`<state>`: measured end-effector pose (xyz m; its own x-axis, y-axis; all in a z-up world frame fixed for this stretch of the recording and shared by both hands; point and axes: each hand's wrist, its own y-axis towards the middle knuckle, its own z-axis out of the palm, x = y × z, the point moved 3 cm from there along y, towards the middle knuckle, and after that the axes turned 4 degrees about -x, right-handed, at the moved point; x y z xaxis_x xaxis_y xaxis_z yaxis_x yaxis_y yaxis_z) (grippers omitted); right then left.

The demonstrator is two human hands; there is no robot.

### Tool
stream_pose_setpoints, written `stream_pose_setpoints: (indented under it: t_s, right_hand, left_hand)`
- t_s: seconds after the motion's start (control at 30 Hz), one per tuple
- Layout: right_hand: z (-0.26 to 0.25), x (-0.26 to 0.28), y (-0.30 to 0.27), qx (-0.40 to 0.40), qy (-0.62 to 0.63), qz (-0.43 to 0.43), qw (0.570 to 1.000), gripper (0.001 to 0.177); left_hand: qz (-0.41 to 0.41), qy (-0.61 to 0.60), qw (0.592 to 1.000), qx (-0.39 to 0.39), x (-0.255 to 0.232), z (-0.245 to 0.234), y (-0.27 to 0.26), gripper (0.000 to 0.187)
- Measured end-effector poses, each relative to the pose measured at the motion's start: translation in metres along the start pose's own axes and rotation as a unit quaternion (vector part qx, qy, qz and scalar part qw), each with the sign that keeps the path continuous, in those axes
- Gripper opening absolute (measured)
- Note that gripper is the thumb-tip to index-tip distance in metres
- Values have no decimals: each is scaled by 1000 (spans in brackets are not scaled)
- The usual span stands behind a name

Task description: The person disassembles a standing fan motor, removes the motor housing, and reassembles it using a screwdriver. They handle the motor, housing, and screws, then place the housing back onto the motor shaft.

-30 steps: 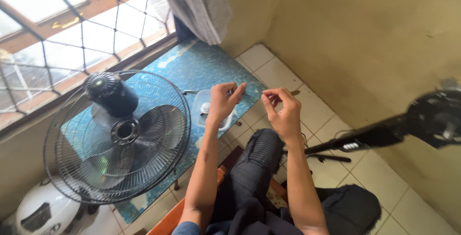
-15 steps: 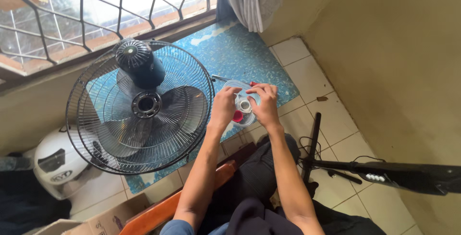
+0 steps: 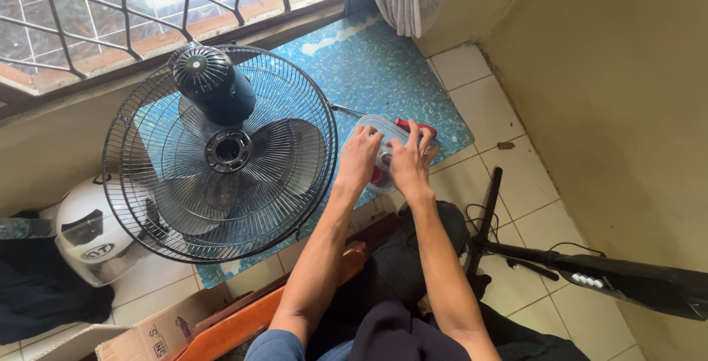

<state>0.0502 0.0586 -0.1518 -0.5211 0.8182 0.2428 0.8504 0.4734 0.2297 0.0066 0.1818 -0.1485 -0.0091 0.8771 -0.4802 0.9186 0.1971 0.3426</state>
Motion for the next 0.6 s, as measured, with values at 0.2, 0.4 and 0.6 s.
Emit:
stream_pose_setpoints:
  t_s: [0.2, 0.4, 0.6]
  right_hand:
    - [-2, -11, -6, -38, 70, 20, 997, 27]
    - [-12, -15, -8, -122, 133, 13, 984, 26]
    - [-12, -14, -10, -134, 195, 47, 971, 29]
  left_hand:
    - [24, -48, 998, -25, -14, -22, 2, 37]
    - [36, -64, 996, -57, -16, -35, 4, 38]
    - [22, -65, 997, -45, -13, -35, 2, 38]
